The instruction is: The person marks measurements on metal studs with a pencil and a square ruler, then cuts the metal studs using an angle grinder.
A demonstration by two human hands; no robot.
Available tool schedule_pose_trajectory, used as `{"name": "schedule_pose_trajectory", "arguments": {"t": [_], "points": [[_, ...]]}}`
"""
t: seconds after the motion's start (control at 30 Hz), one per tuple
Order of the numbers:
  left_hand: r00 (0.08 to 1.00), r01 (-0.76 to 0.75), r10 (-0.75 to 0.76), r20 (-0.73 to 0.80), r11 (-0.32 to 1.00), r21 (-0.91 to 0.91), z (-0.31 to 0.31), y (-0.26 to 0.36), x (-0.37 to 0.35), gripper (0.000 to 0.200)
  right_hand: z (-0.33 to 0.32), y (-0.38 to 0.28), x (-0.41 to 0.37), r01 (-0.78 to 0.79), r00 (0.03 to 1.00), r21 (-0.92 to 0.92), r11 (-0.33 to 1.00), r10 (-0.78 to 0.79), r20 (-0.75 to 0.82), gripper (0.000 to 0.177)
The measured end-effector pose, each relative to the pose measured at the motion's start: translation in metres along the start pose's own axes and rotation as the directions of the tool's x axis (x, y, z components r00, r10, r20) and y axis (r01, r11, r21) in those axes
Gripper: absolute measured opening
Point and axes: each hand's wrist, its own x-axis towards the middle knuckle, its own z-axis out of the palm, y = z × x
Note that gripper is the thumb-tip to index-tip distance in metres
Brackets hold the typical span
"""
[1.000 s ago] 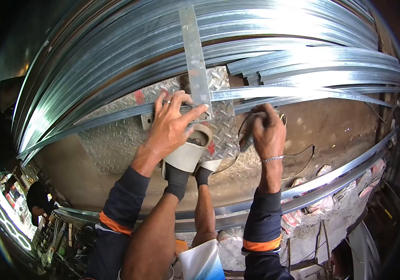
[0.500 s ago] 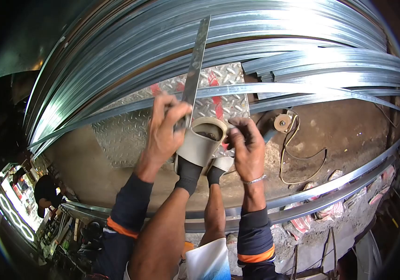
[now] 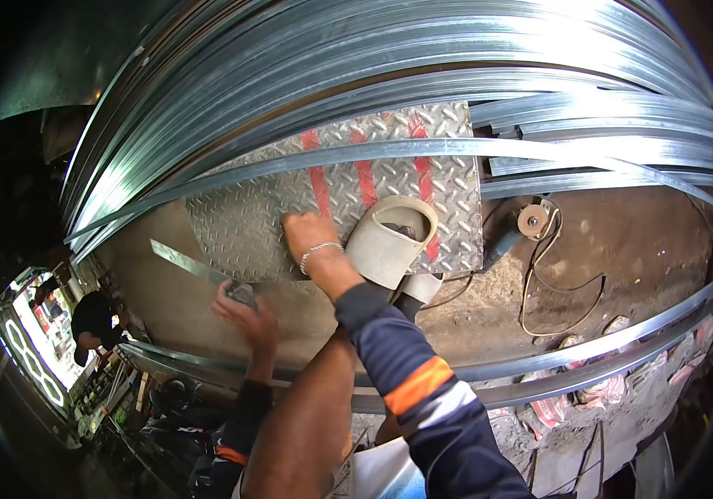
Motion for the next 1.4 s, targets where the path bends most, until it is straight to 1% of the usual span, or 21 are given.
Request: {"name": "schedule_pose_trajectory", "arguments": {"t": [0.03,0.23,0.37,0.43,0.53,0.6,0.67,0.73,0.77,0.87,0.9,0.93,0.97,1.0,1.07,1.13,1.2,1.27,1.3,1.33,1.4], "points": [[0.993,0.064,-0.067,-0.095,0.997,-0.034,0.016,-0.005,0.006,0.070,0.005,0.000,0.005,-0.009,1.000,0.001,1.000,0.009,-0.005,0.019],[0.955,0.279,-0.277,-0.104,0.960,0.006,0.094,-0.004,0.062,0.072,0.011,0.011,0.007,-0.017,1.000,-0.013,1.000,0.017,0.010,0.021],[0.980,0.200,-0.201,-0.008,0.977,-0.069,0.103,-0.002,0.088,0.076,-0.055,0.027,-0.048,-0.023,0.984,0.144,0.989,0.048,-0.169,0.026],[0.977,0.194,-0.164,0.136,0.951,-0.241,0.111,-0.007,0.095,0.080,-0.080,0.059,-0.100,0.072,0.831,0.365,0.928,0.147,-0.536,0.023],[0.980,0.066,-0.044,0.194,0.992,-0.110,0.104,-0.011,0.098,0.077,-0.086,0.153,-0.173,-0.041,0.356,0.549,0.835,0.525,-0.773,0.015],[0.953,0.024,0.000,0.303,0.997,-0.075,0.087,-0.002,0.102,0.074,-0.066,0.229,-0.219,-0.281,0.146,0.662,0.695,0.713,-0.686,0.020],[0.920,-0.023,0.035,0.390,0.999,-0.035,0.072,-0.001,0.105,0.071,-0.011,0.323,-0.242,-0.330,0.024,0.831,0.448,0.884,-0.467,0.032],[0.851,-0.060,-0.088,0.518,0.963,0.263,0.062,-0.002,0.113,0.068,0.018,0.374,-0.241,-0.418,0.097,0.825,0.381,0.921,-0.377,0.050],[0.854,-0.074,-0.077,0.515,0.961,0.266,0.044,0.030,0.119,0.068,0.028,0.389,-0.234,-0.407,0.093,0.833,0.374,0.925,-0.370,0.050],[0.744,-0.063,-0.213,0.634,0.921,0.384,-0.001,0.107,0.130,0.068,0.048,0.431,-0.200,-0.485,0.174,0.772,0.411,0.911,-0.375,0.086],[0.864,-0.320,0.191,0.466,0.923,0.215,0.000,0.103,0.134,0.069,0.051,0.444,-0.191,-0.473,0.179,0.767,0.433,0.900,-0.398,0.086],[0.801,-0.590,0.561,0.207,0.799,0.115,0.002,0.101,0.140,0.069,0.049,0.450,-0.181,-0.460,0.183,0.762,0.456,0.889,-0.420,0.086],[0.761,-0.639,0.612,0.215,0.764,0.086,0.007,0.103,0.151,0.069,0.043,0.457,-0.173,-0.416,0.226,0.789,0.452,0.892,-0.392,0.083],[0.755,-0.649,0.623,0.205,0.754,0.100,0.012,0.101,0.161,0.069,0.041,0.460,-0.166,-0.366,0.242,0.816,0.447,0.893,-0.381,0.078],[0.773,-0.606,0.535,0.341,0.782,0.148,0.027,0.086,0.185,0.063,0.057,0.495,-0.152,-0.528,0.166,0.735,0.425,0.901,-0.401,0.075],[0.728,-0.674,0.642,0.239,0.734,0.082,0.047,0.069,0.206,0.059,0.053,0.502,-0.153,-0.463,0.209,0.753,0.466,0.884,-0.418,0.074],[0.675,-0.707,0.632,0.381,0.702,0.088,0.046,0.063,0.215,0.048,0.054,0.495,-0.150,-0.410,0.256,0.759,0.506,0.862,-0.437,0.072],[0.651,-0.737,0.668,0.362,0.670,0.089,0.041,0.068,0.219,0.045,0.050,0.482,-0.157,-0.357,0.279,0.840,0.410,0.904,-0.323,0.067],[0.659,-0.714,0.640,0.395,0.698,0.062,0.037,0.071,0.224,0.044,0.050,0.471,-0.163,-0.523,0.263,0.724,0.450,0.893,-0.364,0.063],[0.665,-0.692,0.618,0.418,0.722,0.033,0.036,0.078,0.233,0.044,0.059,0.461,-0.169,-0.294,0.334,0.801,0.522,0.841,-0.426,0.061],[0.683,-0.648,0.566,0.461,0.762,0.025,0.033,0.091,0.243,0.047,0.055,0.420,-0.188,-0.309,0.372,0.854,0.417,0.880,-0.295,0.060]]}}
